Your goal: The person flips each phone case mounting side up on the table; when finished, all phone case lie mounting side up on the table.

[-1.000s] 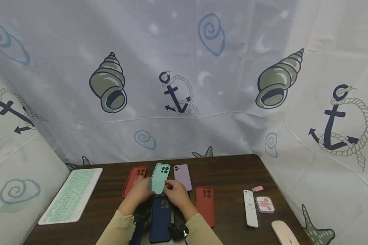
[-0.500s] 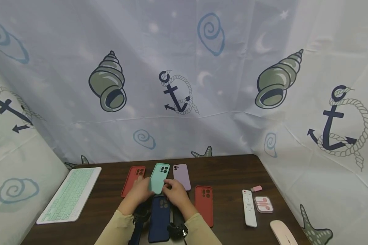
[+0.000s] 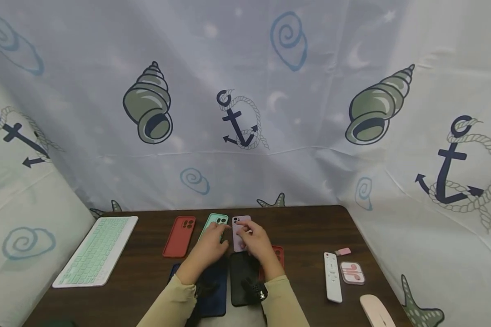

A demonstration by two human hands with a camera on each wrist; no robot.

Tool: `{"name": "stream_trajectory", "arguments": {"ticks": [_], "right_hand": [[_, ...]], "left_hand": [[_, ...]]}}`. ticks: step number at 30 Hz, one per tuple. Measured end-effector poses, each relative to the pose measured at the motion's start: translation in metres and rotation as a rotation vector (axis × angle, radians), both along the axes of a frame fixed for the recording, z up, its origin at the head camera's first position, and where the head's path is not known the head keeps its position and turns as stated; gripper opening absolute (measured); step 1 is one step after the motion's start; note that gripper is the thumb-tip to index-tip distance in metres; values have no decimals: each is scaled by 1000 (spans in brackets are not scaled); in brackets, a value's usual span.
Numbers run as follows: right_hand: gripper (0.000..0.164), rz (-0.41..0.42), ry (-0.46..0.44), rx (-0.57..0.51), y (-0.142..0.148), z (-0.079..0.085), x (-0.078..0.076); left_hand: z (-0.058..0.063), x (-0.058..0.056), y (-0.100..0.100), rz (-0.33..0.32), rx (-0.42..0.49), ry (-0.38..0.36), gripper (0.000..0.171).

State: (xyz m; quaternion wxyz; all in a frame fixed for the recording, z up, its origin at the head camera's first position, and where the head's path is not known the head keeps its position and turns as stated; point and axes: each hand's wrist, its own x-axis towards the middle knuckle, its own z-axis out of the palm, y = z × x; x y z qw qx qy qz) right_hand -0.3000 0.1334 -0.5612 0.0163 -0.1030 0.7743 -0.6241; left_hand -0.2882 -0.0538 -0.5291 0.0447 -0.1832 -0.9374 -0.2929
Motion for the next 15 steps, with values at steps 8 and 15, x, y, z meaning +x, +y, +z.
{"name": "stream_trajectory", "arguments": {"ticks": [8, 15], "right_hand": [[31, -145, -32, 5, 24, -7, -3], [32, -247, -99, 36, 30, -17, -5]], "left_hand": [[-9, -7, 25, -15, -1, -57, 39], [-21, -9, 36, 24, -4, -128, 39]]}}
